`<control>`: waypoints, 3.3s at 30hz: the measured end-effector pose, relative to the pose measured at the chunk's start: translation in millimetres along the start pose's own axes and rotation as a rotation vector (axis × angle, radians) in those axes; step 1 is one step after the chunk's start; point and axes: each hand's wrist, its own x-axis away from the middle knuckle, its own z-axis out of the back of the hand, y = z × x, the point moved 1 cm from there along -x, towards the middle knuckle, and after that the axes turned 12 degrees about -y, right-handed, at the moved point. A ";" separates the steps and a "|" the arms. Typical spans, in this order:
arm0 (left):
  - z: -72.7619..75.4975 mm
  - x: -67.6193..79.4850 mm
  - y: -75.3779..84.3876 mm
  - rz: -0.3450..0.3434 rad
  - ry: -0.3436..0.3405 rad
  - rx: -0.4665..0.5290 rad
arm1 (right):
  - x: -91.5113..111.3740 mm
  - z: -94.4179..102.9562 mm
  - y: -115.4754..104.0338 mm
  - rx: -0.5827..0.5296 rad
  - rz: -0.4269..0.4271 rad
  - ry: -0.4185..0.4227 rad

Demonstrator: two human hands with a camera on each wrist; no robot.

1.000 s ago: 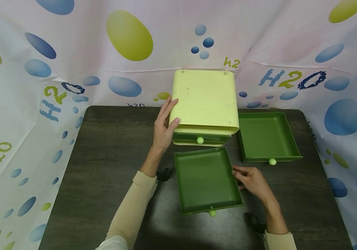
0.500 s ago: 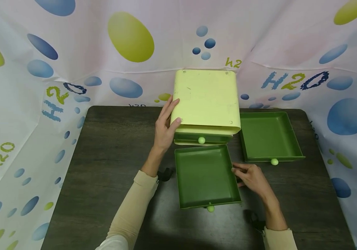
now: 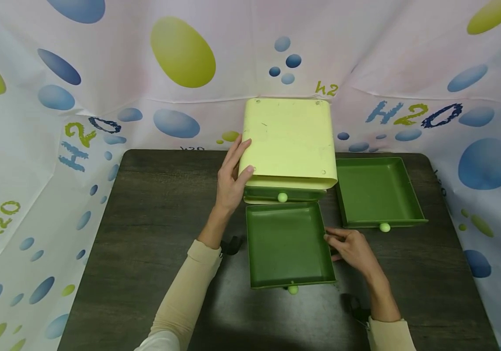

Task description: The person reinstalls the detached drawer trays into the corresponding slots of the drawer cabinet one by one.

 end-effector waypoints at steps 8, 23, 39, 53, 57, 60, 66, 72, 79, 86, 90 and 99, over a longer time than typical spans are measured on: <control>0.3 -0.2 0.1 -0.007 -0.003 0.009 | -2.2 -2.6 -4.1 -0.024 0.001 0.045; 0.0 1.1 -1.0 0.001 0.002 0.010 | -6.4 -6.3 -6.7 -0.022 0.014 0.071; 4.3 4.9 -0.5 0.053 -0.022 0.025 | -10.9 -9.9 -9.5 -0.017 0.007 0.105; 4.7 6.8 0.1 0.048 -0.038 0.025 | -13.9 -11.6 -11.7 0.017 0.019 0.122; 4.6 6.9 0.4 0.047 -0.038 0.021 | -14.8 -11.3 -11.9 0.010 0.024 0.120; 4.3 7.3 0.6 0.041 -0.039 0.023 | -15.7 -11.4 -11.2 0.006 0.027 0.123; 4.3 8.4 0.0 0.041 -0.040 0.033 | -17.8 -12.8 -9.9 -0.022 0.037 0.133; 4.5 9.6 0.1 0.035 -0.038 0.028 | -19.3 -16.0 -6.9 -0.037 0.048 0.138; 3.2 7.7 -0.4 0.027 -0.031 0.034 | -18.4 -16.5 -4.8 -0.063 0.028 0.137; 3.6 8.9 -1.4 0.042 -0.020 0.041 | -11.6 -22.9 -0.4 -0.139 -0.021 0.124; 3.4 8.9 -3.1 0.047 -0.020 0.042 | -9.4 -25.7 1.4 -0.165 -0.031 0.132; 2.9 7.3 -2.5 0.043 -0.017 0.041 | -4.3 -28.1 0.9 -0.203 -0.097 0.079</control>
